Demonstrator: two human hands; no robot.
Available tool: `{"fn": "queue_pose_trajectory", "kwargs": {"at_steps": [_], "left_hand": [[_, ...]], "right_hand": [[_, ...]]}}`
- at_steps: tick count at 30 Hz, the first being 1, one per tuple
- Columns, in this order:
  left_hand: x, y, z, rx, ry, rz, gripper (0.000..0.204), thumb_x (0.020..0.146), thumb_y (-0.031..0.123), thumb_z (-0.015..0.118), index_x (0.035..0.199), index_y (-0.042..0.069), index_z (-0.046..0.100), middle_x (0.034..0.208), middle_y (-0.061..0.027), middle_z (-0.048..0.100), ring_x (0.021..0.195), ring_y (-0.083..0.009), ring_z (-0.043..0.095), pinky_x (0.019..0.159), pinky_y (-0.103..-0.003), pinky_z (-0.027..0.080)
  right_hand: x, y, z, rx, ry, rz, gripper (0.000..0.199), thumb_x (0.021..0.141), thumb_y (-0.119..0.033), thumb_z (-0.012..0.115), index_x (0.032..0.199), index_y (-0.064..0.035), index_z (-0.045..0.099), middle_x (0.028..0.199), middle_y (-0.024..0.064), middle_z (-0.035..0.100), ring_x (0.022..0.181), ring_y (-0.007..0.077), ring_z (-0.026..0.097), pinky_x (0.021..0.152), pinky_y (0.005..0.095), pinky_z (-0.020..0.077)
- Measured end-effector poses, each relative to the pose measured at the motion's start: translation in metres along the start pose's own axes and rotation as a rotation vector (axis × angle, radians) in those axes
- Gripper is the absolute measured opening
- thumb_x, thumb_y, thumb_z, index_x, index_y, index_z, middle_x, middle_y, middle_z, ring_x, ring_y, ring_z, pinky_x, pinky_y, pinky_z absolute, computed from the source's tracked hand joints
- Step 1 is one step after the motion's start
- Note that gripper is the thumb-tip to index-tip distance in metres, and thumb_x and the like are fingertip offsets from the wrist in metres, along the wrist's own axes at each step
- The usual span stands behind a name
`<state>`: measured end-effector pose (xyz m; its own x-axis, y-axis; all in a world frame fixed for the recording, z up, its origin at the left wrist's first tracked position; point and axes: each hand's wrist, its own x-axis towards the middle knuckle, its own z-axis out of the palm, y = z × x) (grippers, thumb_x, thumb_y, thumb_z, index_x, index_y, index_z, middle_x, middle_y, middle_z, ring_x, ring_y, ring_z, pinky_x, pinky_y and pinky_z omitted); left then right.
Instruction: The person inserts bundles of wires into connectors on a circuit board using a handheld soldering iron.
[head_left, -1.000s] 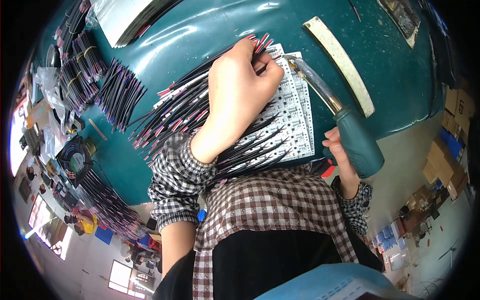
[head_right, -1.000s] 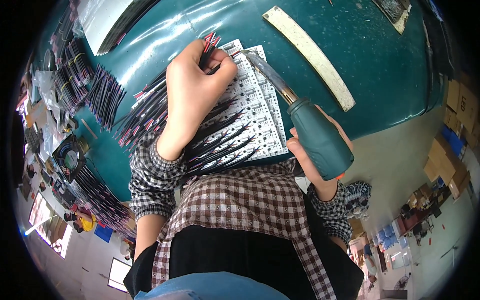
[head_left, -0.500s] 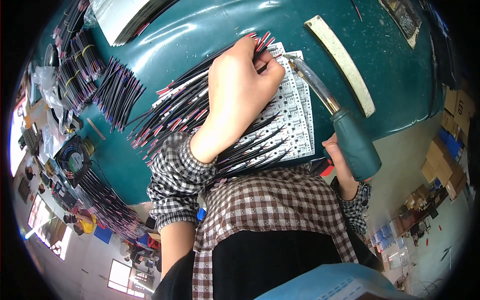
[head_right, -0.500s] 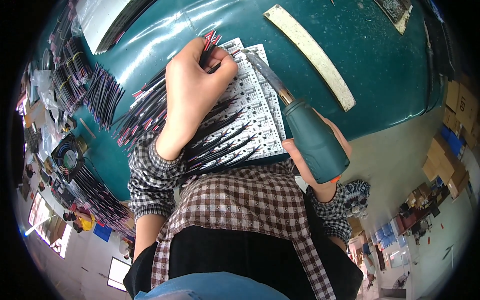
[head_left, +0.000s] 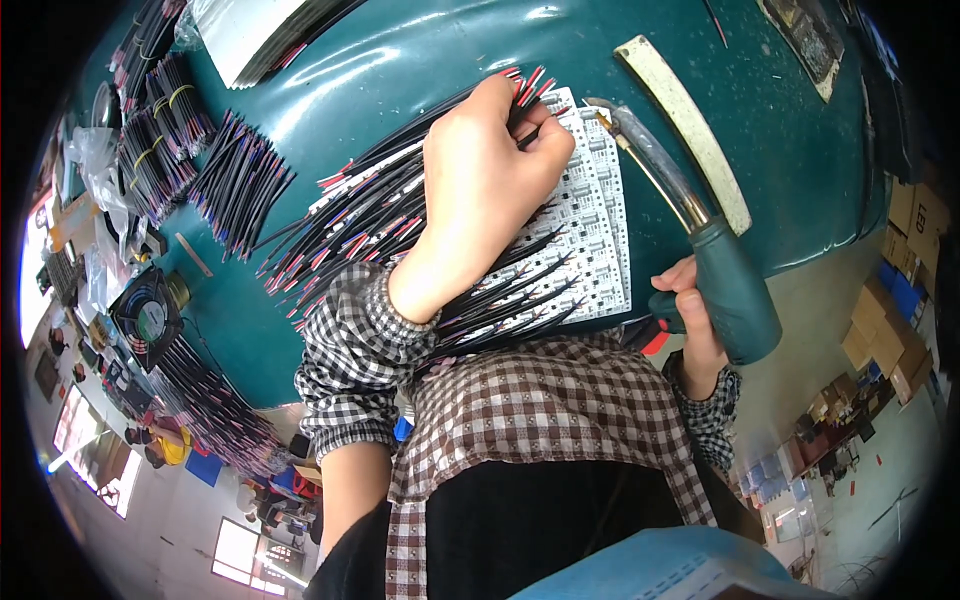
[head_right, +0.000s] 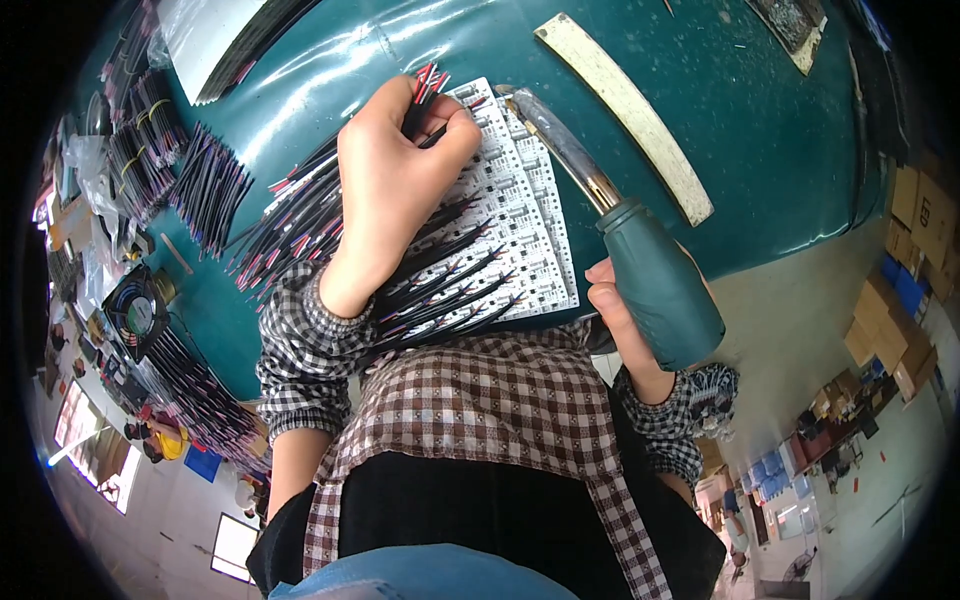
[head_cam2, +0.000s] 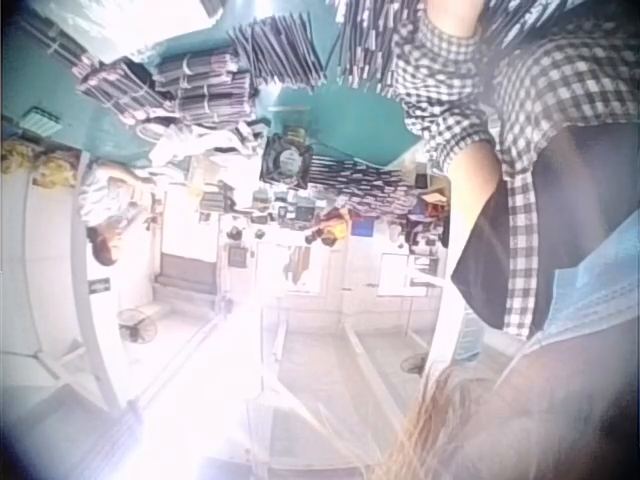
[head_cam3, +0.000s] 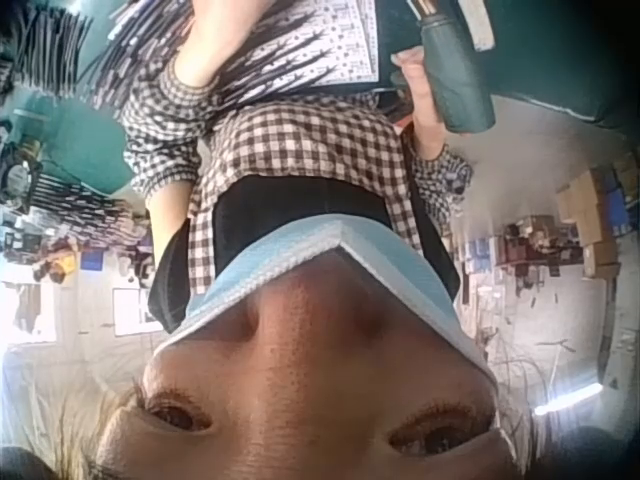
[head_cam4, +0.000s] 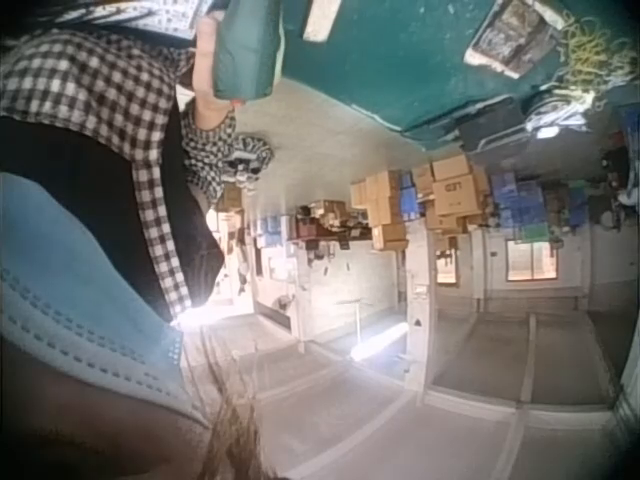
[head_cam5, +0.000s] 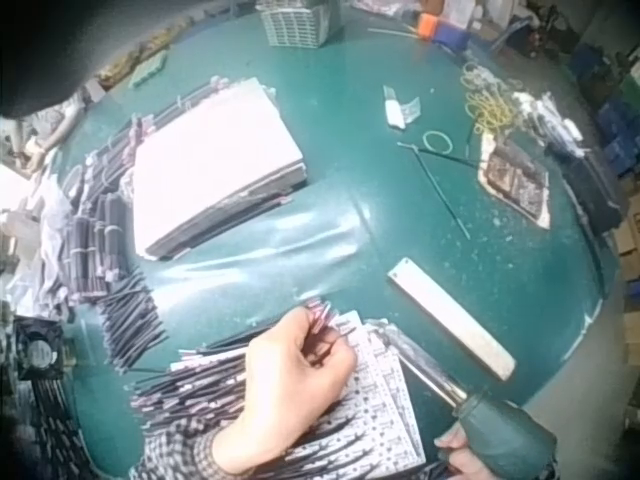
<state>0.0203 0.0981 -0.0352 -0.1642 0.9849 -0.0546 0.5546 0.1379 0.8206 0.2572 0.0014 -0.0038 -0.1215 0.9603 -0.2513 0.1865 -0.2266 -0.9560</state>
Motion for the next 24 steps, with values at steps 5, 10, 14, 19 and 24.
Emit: {"fn": "queue_pose_trajectory", "kwargs": {"at_steps": [5,10,14,19,24], "left_hand": [[0.001,0.001,0.002,0.012,0.022,0.007,0.018,0.076,0.01,0.067,0.073,-0.004,0.057,0.062,-0.0191,0.062,0.058,-0.0355,0.065,0.056,-0.04,0.051],[0.0,0.001,0.0,0.007,0.005,-0.02,0.018,0.077,0.011,0.067,0.073,-0.004,0.057,0.061,-0.0192,0.061,0.057,-0.0359,0.064,0.056,-0.041,0.051],[0.0,0.001,0.0,0.032,0.016,-0.033,0.018,0.076,0.01,0.069,0.074,-0.004,0.059,0.062,-0.0101,0.061,0.056,-0.009,0.055,0.055,-0.026,0.046],[0.002,-0.001,0.0,0.025,0.01,-0.014,0.018,0.076,0.01,0.069,0.074,-0.004,0.058,0.061,-0.0106,0.06,0.055,-0.0098,0.054,0.055,-0.027,0.046],[0.002,0.0,0.0,0.028,0.022,-0.001,0.019,0.076,0.01,0.069,0.073,-0.004,0.057,0.06,-0.0116,0.059,0.053,-0.0103,0.053,0.054,-0.027,0.046]], "right_hand": [[0.007,-0.015,0.013,-0.019,0.053,0.085,0.033,0.094,-0.02,0.06,0.114,0.0078,0.058,0.111,0.0212,0.061,0.1,0.0251,0.062,0.08,0.0355,0.0568],[0.003,-0.014,0.012,-0.034,0.047,0.111,0.032,0.094,-0.018,0.06,0.113,0.0078,0.058,0.111,0.0203,0.06,0.102,0.0263,0.062,0.079,0.0345,0.0575],[0.003,-0.011,0.012,-0.028,0.048,0.081,0.03,0.094,-0.015,0.06,0.113,0.0078,0.059,0.109,0.0195,0.061,0.102,0.0271,0.062,0.078,0.0348,0.0577],[0.005,-0.005,0.01,-0.043,0.018,0.036,0.029,0.093,-0.012,0.061,0.114,0.0081,0.059,0.107,0.0185,0.061,0.102,0.028,0.062,0.076,0.0348,0.0586],[0.004,-0.004,0.011,-0.033,0.045,0.032,0.029,0.093,-0.01,0.061,0.115,0.0081,0.059,0.106,0.0173,0.061,0.102,0.0294,0.062,0.075,0.0348,0.0591]]}}
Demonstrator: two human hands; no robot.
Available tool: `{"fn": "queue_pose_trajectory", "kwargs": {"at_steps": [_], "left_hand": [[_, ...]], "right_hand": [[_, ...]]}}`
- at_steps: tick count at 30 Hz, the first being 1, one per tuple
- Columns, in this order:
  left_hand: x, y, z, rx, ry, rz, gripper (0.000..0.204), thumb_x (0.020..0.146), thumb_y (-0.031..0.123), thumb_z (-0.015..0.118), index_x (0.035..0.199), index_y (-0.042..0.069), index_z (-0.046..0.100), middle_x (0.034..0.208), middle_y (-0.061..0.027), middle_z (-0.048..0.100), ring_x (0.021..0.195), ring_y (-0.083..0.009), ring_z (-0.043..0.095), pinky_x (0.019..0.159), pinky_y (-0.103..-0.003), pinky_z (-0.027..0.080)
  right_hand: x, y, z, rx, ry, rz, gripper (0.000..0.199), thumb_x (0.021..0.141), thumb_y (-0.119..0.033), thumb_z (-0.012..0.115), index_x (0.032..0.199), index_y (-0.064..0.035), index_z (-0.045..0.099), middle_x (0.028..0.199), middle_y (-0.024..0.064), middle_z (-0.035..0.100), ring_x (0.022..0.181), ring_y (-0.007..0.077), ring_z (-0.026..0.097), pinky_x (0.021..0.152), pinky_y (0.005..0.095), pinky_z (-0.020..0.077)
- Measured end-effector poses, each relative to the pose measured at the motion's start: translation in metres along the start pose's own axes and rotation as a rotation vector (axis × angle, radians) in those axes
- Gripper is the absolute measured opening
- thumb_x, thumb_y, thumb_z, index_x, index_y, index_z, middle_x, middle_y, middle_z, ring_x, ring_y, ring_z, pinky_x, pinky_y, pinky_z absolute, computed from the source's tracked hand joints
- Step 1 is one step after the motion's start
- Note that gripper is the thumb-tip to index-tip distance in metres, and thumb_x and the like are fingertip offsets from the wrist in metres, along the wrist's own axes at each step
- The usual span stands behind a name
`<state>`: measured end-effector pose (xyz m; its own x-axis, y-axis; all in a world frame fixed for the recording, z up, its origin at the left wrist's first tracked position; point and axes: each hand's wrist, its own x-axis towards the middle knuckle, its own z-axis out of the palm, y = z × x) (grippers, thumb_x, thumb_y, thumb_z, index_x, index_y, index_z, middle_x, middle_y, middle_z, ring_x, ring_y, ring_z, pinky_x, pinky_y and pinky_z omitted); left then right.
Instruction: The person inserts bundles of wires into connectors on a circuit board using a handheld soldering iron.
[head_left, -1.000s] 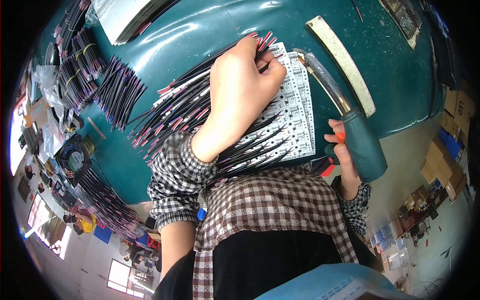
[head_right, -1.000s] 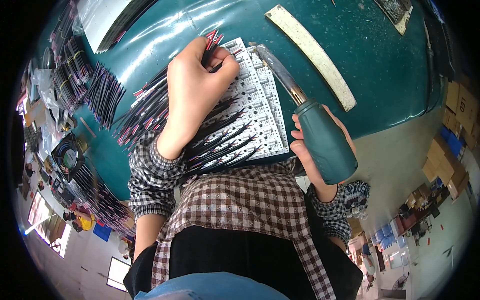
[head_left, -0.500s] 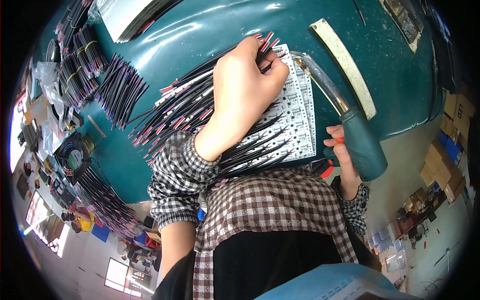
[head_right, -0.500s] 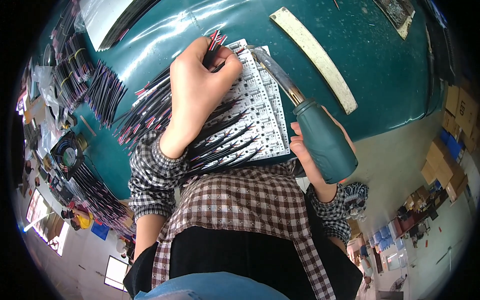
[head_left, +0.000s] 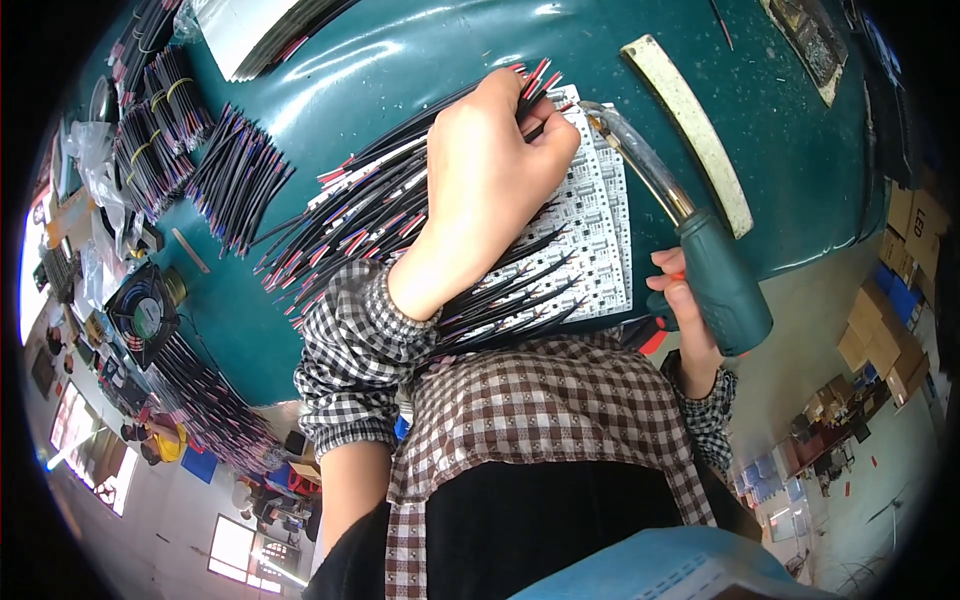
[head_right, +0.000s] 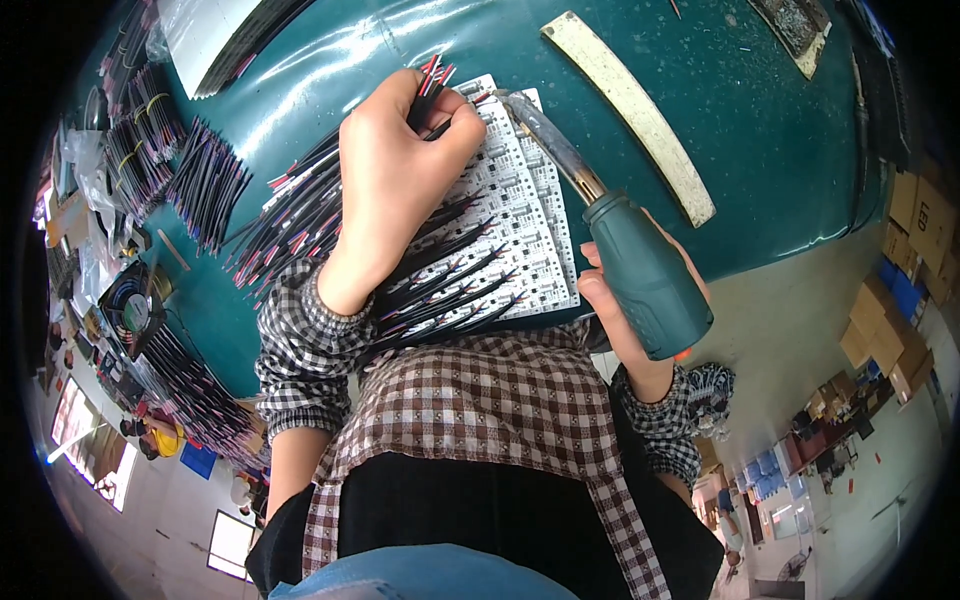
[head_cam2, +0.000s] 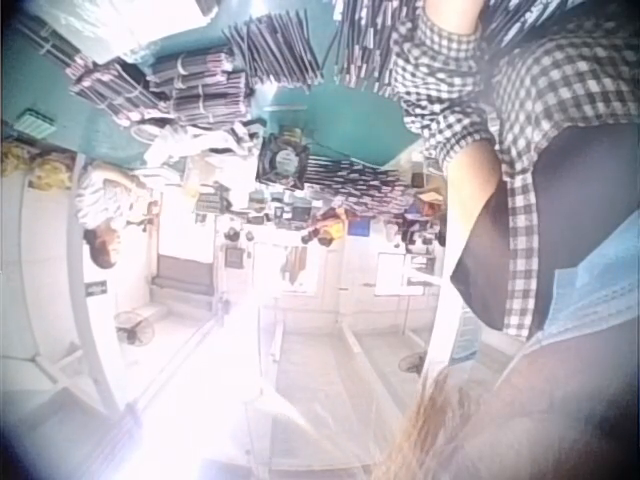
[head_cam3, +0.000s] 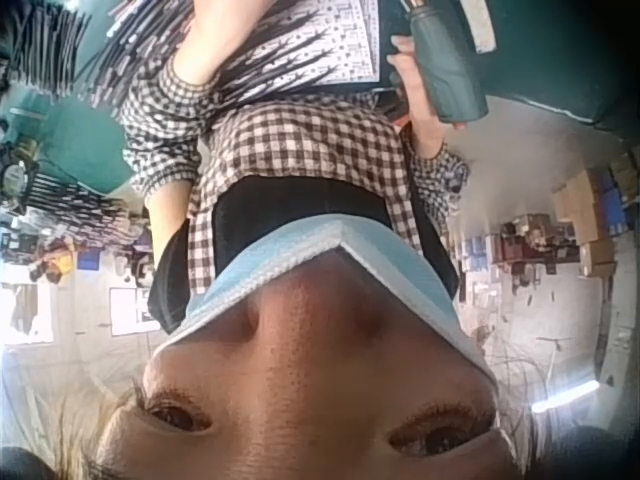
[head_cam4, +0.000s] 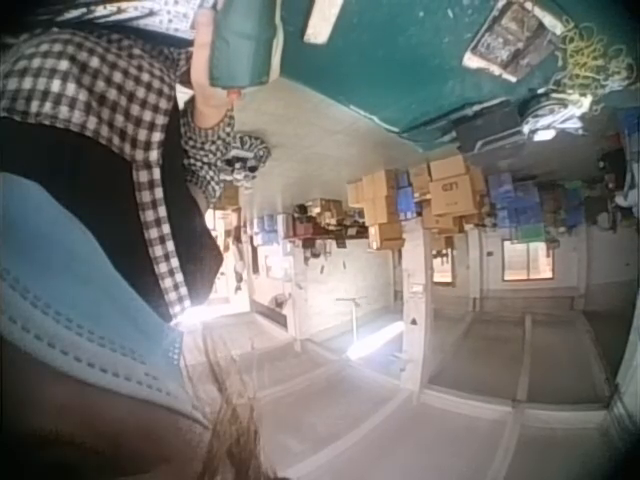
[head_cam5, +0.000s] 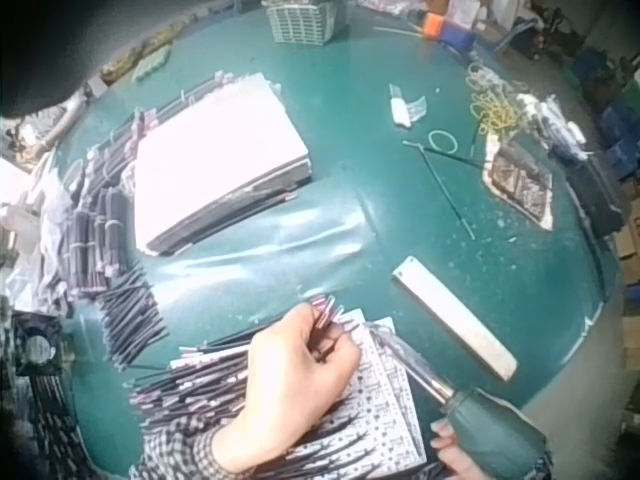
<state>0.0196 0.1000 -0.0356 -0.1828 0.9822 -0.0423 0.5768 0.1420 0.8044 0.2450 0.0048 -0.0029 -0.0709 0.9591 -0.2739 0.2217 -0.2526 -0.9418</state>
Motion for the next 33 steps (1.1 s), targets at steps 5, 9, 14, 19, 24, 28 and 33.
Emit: {"fn": "queue_pose_trajectory", "kwargs": {"at_steps": [5,9,14,19,24,28,33], "left_hand": [[0.0,0.002,-0.001,-0.012,-0.011,0.016,0.017,0.077,0.01,0.067,0.074,-0.005,0.058,0.06,-0.0199,0.06,0.055,-0.0369,0.063,0.054,-0.041,0.05],[0.0,0.001,0.0,-0.009,-0.006,0.022,0.017,0.077,0.01,0.067,0.074,-0.004,0.058,0.06,-0.0199,0.06,0.056,-0.0368,0.063,0.054,-0.041,0.05],[0.001,0.001,0.0,-0.007,-0.01,0.013,0.017,0.077,0.01,0.067,0.073,-0.004,0.058,0.061,-0.0199,0.061,0.057,-0.0367,0.064,0.055,-0.041,0.05],[0.001,0.001,-0.001,-0.033,-0.017,0.003,0.017,0.077,0.011,0.067,0.074,-0.004,0.058,0.062,-0.0195,0.062,0.059,-0.0365,0.065,0.056,-0.041,0.051],[0.001,0.002,-0.001,-0.013,-0.035,-0.004,0.017,0.077,0.01,0.067,0.074,-0.004,0.058,0.063,-0.0191,0.063,0.059,-0.0363,0.065,0.057,-0.041,0.051],[0.0,0.002,-0.001,-0.017,-0.023,0.017,0.017,0.077,0.01,0.067,0.074,-0.003,0.057,0.062,-0.0192,0.062,0.058,-0.0364,0.065,0.055,-0.041,0.05],[-0.008,-0.008,0.007,0.051,0.065,0.122,0.017,0.077,0.01,0.068,0.076,-0.002,0.055,0.063,-0.0179,0.061,0.057,-0.0361,0.063,0.052,-0.042,0.049]], "right_hand": [[0.0,0.0,-0.001,0.008,-0.002,0.016,0.028,0.092,-0.008,0.061,0.115,0.0076,0.059,0.106,0.0163,0.061,0.102,0.0293,0.062,0.075,0.035,0.0592],[-0.001,0.005,0.001,0.038,0.059,0.012,0.059,0.08,-0.002,0.079,0.131,0.0091,0.051,0.107,0.0198,0.069,0.094,0.0234,0.07,0.081,0.0341,0.058],[0.001,0.004,-0.007,-0.29,-0.039,-0.078,0.056,0.078,-0.003,0.081,0.127,0.0078,0.056,0.103,0.0166,0.069,0.09,0.0209,0.07,0.079,0.0319,0.0578],[-0.002,0.006,-0.013,-0.639,-0.125,-0.194,0.054,0.078,-0.004,0.081,0.126,0.0083,0.057,0.103,0.0157,0.069,0.087,0.02,0.07,0.076,0.0291,0.0576],[-0.001,-0.002,0.0,-0.027,0.069,-0.025,0.059,0.081,-0.003,0.077,0.132,0.01,0.05,0.108,0.0223,0.068,0.093,0.0224,0.07,0.078,0.0313,0.059],[0.001,-0.005,0.0,0.011,0.061,-0.019,0.059,0.082,-0.001,0.076,0.133,0.0101,0.047,0.107,0.0233,0.068,0.094,0.0226,0.07,0.078,0.0323,0.0595],[0.001,0.001,-0.008,-0.009,-0.047,-0.087,0.028,0.093,-0.01,0.058,0.112,0.0108,0.058,0.105,0.0218,0.062,0.093,0.0275,0.064,0.074,0.0359,0.0591]]}}
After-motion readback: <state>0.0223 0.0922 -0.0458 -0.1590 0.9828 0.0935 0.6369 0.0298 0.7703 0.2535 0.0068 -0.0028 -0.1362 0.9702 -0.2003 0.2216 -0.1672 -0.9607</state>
